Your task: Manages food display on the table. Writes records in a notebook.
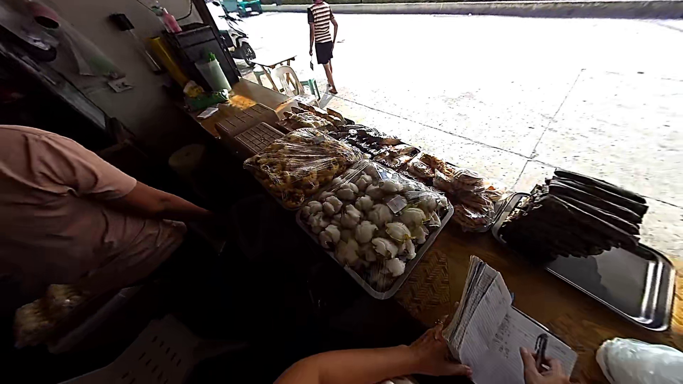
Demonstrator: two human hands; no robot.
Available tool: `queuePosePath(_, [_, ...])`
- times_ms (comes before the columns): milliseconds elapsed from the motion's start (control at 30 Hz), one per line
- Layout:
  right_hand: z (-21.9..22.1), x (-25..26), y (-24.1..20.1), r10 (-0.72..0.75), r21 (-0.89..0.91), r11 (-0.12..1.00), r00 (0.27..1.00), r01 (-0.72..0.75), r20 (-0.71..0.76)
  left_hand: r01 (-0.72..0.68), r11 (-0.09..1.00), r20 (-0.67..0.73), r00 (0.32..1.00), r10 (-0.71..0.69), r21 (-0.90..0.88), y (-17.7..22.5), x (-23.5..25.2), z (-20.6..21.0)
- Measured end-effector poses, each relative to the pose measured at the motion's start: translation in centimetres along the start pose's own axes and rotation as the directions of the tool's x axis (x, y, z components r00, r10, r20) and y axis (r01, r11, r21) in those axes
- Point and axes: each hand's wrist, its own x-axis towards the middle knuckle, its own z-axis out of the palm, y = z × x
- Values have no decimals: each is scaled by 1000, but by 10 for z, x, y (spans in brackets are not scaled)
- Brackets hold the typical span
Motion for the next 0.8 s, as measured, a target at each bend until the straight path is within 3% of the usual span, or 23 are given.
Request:
queuePosePath(100, [25,-6,-3,-28,31,999,1000,29,-9,15,1000,-59,998,-16,-19,-6,-9,-1])
queuePosePath(267, [-6,-19,-16,89,-15,996,993,-88,78,351,934,-46,934,-355,-70,7,-10,-3])
queuePosePath(333, [-8,-23,3,100,186,980,985,-73,-142,387,920,-40,920,-389,-57,6,-11,-2])
queuePosePath(400, [-1,-26,23,149,466,880,883,87,-446,361,932,-54,930,-363,-35,6,-12,0])
queuePosePath(467, [-3,-33,23,226,653,724,816,224,-531,328,945,-62,943,-328,-13,5,-12,1])
queuePosePath(600, [-3,-60,24,41,454,864,869,217,-493,349,935,-48,935,-352,-59,4,-12,2])
queuePosePath(700, [14,-66,38,-170,100,941,706,324,-687,354,932,-61,931,-359,-79,4,-11,2])
queuePosePath(733, [18,-66,44,-212,37,947,706,319,-676,348,935,-64,934,-352,-70,4,-11,2])
queuePosePath(800, [27,-63,55,-206,15,963,772,269,-601,335,941,-72,938,-338,-48,2,-12,3])
